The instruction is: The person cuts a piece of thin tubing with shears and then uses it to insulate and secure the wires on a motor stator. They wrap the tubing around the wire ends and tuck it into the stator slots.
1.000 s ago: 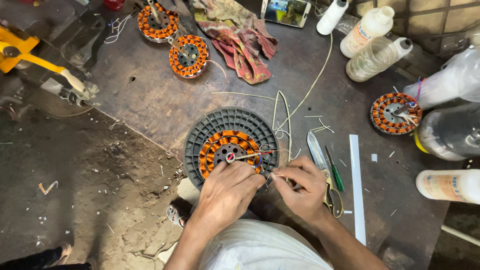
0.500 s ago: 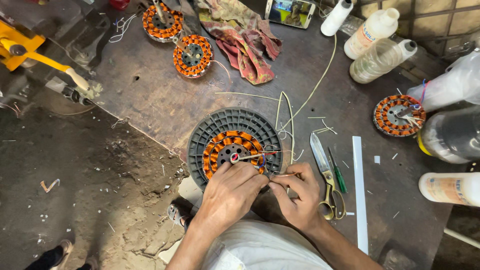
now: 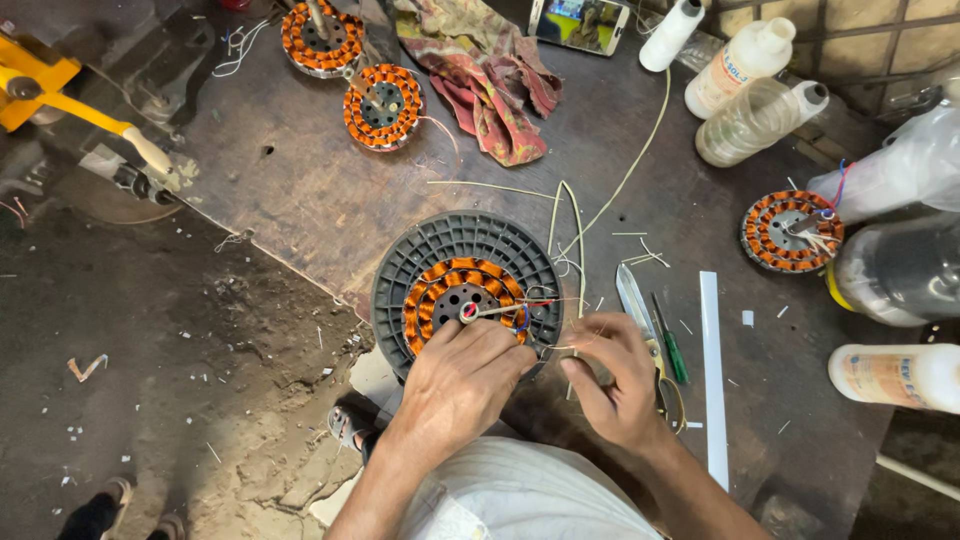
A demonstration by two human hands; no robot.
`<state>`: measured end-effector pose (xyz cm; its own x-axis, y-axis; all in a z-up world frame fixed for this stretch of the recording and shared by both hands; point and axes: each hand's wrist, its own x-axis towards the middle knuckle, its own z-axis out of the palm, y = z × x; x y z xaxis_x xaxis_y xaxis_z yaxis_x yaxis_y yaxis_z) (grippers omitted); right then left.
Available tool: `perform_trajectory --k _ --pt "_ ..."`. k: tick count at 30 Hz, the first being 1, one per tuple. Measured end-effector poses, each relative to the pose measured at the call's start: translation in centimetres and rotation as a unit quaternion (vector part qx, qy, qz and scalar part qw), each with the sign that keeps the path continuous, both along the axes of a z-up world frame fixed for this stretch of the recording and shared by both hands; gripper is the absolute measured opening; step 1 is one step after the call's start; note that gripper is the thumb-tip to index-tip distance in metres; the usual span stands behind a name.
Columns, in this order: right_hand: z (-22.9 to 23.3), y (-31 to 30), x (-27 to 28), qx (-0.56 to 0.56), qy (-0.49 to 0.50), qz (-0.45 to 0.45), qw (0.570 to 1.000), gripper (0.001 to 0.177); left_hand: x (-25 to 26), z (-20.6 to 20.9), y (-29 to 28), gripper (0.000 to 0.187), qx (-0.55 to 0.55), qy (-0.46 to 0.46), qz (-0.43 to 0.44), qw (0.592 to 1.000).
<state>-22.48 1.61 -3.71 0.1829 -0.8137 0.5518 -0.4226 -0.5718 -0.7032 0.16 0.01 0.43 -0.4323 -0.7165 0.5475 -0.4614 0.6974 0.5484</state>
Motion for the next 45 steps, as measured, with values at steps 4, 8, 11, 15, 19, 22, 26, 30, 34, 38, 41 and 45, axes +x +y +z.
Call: perform_trajectory --k 4,8,11,15,19,22,26,30,34,38,41,45 --pt "0.8 -2.0 -0.3 -0.024 0.079 0.013 0.996 0.021 0.2 0.4 -0.1 0.018 0.003 -0.007 -0.006 1.000" --pt "0.4 -2.8 -0.1 -0.012 0.084 0.012 0.996 0.019 0.4 0.4 -0.1 0.020 0.011 -0.009 -0.016 1.000" --pt "-0.1 -2.6 0.3 0.008 0.072 0.013 0.997 0.017 0.4 0.3 -0.1 0.020 0.016 -0.006 -0.022 1.000" --pt "-1.6 -1.0 1.3 0.039 0.023 0.015 0.999 0.011 0.4 0.0 -0.1 0.020 0.026 -0.005 -0.019 0.999" --pt "-1.6 2.1 1.5 0.149 0.005 -0.020 0.989 0.014 0.5 -0.2 -0.2 0.022 0.026 0.004 -0.021 0.999" --pt "-1.1 1.6 0.7 0.112 -0.026 -0.035 0.993 0.010 0.7 -0.3 0.0 0.020 0.036 0.008 -0.031 0.999" --pt "-0.9 -0.2 1.1 0.109 0.019 -0.041 0.993 0.008 0.7 -0.1 -0.1 0.015 0.041 0.008 -0.035 0.999" --pt "-0.3 1.0 1.3 0.092 0.004 0.009 0.996 0.006 0.7 -0.2 0.0 0.015 0.061 0.009 -0.030 0.998" --pt "-0.9 0.0 0.9 0.135 -0.002 -0.046 0.990 0.007 0.7 -0.4 0.2 0.014 0.071 0.010 -0.038 0.997" --pt "-1.2 0.3 0.8 0.126 0.006 -0.004 0.992 0.006 0.8 -0.4 -0.2 0.016 0.070 0.006 -0.040 0.997" --pt "-2.3 1.0 0.9 0.212 -0.052 -0.061 0.974 0.013 1.0 -0.6 0.0 0.018 0.082 0.004 -0.043 0.996" --pt "-1.6 1.7 0.6 0.116 -0.011 0.047 0.992 0.010 1.0 -0.1 -0.3 0.016 0.069 0.005 -0.052 0.996"
